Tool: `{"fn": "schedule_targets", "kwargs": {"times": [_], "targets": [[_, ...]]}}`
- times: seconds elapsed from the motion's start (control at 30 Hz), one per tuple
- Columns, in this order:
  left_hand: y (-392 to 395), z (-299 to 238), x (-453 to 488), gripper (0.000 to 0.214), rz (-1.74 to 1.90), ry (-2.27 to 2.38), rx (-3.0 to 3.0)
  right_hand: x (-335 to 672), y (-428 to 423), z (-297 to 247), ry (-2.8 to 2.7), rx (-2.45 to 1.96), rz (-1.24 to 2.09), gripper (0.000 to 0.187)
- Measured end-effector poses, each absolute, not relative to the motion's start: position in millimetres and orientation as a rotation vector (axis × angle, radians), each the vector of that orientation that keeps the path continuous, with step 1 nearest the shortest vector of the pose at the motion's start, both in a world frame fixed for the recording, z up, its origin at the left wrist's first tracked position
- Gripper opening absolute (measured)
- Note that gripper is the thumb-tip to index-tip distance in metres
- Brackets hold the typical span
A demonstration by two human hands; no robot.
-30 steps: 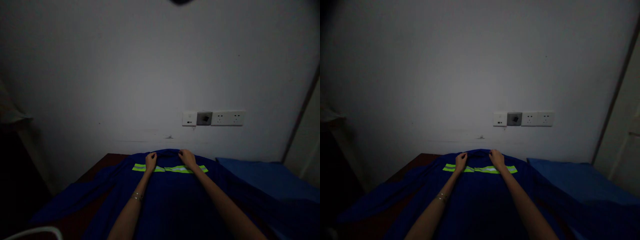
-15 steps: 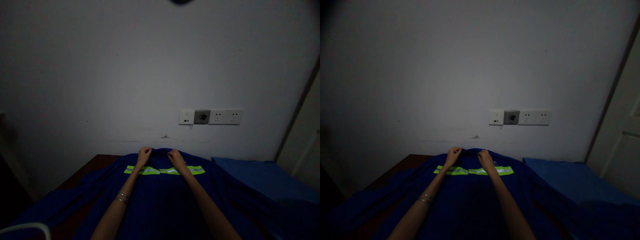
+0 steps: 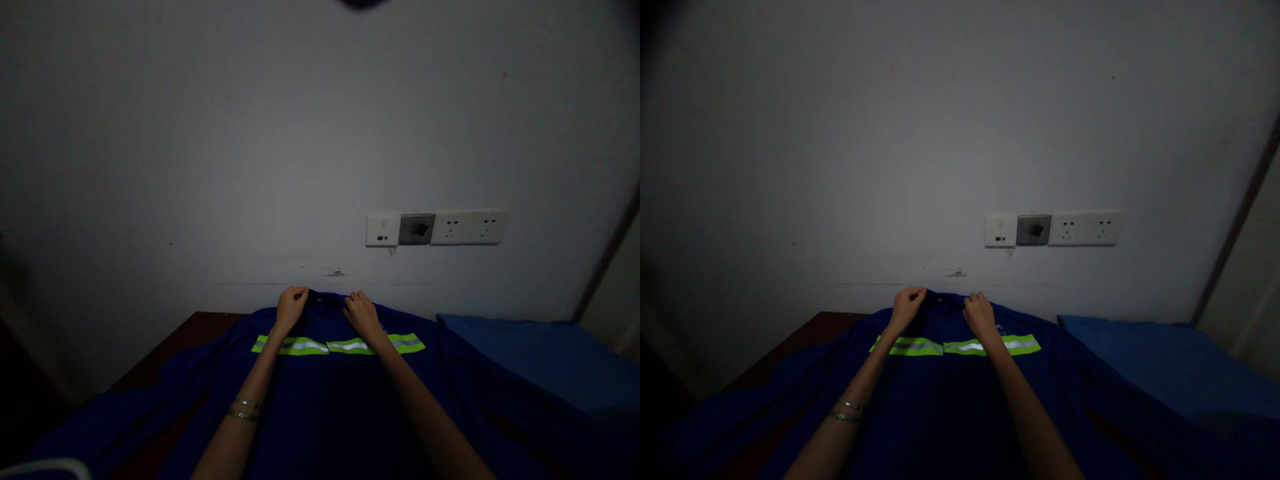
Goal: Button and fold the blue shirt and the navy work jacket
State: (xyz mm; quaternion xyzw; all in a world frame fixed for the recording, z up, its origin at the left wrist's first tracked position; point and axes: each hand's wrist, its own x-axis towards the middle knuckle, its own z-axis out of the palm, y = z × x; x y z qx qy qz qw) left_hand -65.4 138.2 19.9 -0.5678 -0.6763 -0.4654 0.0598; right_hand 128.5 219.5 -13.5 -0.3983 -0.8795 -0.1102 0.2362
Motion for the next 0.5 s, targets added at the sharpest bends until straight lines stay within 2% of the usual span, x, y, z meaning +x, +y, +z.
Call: {"fn": "schedule_targets", "kwargs": {"times": [0.17,0.37,0.5], "targets": [[137.7,22.2,-64.8,0.024,-1.552,-2.031,-1.738,123.5,220.2,-14.3,-2.372,-1.108,-0.323,0.016],[135.1,34.7,-61.4,0.029,-1.251,-2.154,-1.63,122.9,219.6,-2.7,-2.327,-1.165,-0.273,0.017],[138.2,42.5,-63.5,0.03,-1.167,-2.171,-1.582,127.5,216.8,17.8,-2.292,-1.198,-0.102,0.017]]}}
